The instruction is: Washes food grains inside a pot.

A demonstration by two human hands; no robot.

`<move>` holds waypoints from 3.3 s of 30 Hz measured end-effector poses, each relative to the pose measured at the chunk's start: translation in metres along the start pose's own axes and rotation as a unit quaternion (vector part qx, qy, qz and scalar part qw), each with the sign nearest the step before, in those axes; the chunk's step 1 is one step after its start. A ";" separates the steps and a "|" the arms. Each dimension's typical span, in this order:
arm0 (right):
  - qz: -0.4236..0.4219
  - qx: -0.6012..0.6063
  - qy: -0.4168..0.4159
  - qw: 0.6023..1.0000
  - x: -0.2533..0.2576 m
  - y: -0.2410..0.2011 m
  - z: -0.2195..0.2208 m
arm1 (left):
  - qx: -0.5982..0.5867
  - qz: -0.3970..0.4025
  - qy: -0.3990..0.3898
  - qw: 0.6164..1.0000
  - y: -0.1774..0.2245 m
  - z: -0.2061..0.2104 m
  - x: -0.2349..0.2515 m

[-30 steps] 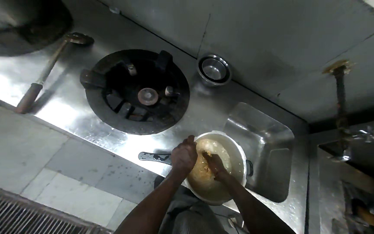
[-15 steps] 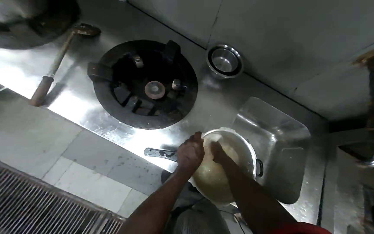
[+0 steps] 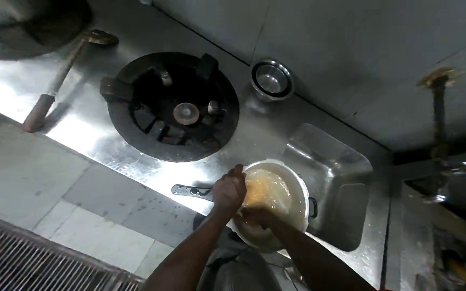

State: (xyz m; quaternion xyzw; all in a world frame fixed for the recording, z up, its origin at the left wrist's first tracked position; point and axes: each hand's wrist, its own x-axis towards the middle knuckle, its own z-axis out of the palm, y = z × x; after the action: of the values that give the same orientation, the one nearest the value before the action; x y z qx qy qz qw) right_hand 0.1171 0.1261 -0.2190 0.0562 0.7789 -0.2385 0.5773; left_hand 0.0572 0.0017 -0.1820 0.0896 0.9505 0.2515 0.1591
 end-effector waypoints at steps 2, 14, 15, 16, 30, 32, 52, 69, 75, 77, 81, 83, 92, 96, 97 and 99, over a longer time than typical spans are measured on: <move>-0.016 -0.052 -0.024 0.998 0.012 0.020 0.005 | 0.003 0.000 0.005 1.000 0.000 0.000 0.000; -0.047 -0.054 0.245 0.967 0.014 -0.022 -0.020 | -0.005 -0.020 -0.039 0.999 0.003 -0.008 0.001; -0.064 -0.071 0.258 0.961 0.017 -0.023 -0.022 | -0.004 -0.023 -0.040 0.999 0.003 -0.008 0.002; -0.071 -0.080 0.262 0.959 0.017 -0.027 -0.026 | -0.002 -0.025 -0.039 0.999 0.003 -0.007 0.002; 0.129 -0.142 0.154 0.969 0.008 0.020 -0.034 | 0.001 -0.006 0.013 1.000 0.000 0.001 -0.001; 0.139 -0.120 0.133 0.974 0.004 0.025 -0.029 | 0.003 -0.010 0.011 1.000 0.001 0.001 -0.001; -0.005 0.255 0.239 0.937 -0.010 -0.005 -0.003 | 0.000 -0.013 -0.021 1.000 0.002 -0.005 -0.001; 0.005 -0.005 0.258 0.966 0.022 0.015 -0.052 | -0.011 -0.006 0.006 1.000 0.001 -0.002 0.000; -0.044 0.166 0.211 0.962 0.023 -0.007 -0.035 | 0.001 -0.014 -0.009 1.000 0.004 -0.002 0.001; -0.039 0.141 0.187 0.971 0.008 -0.016 -0.024 | 0.005 -0.017 -0.011 1.000 0.003 -0.002 0.001; -0.016 0.119 0.122 0.985 0.003 0.009 0.002 | 0.005 -0.010 -0.010 1.000 0.002 -0.002 -0.001; 0.029 0.170 0.089 0.981 0.004 0.018 0.005 | 0.002 -0.008 -0.003 1.000 0.003 -0.003 -0.001; 0.003 -0.002 0.080 0.997 -0.001 0.017 -0.004 | -0.008 -0.005 0.011 1.000 0.000 0.001 -0.002; -0.033 0.104 0.204 0.973 0.006 0.006 -0.019 | 0.004 -0.008 -0.012 1.000 0.002 -0.004 -0.002; -0.028 0.111 0.223 0.968 0.007 0.000 -0.026 | 0.006 -0.010 -0.015 1.000 0.003 -0.005 -0.002; -0.009 0.084 0.239 0.967 0.008 -0.009 -0.040 | 0.005 -0.016 -0.018 1.000 0.003 -0.006 -0.002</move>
State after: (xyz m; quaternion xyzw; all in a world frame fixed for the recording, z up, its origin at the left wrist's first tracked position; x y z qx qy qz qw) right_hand 0.0759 0.1339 -0.2147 0.1529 0.8717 -0.2881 0.3657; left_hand 0.0570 0.0014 -0.1745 0.0798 0.9501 0.2423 0.1798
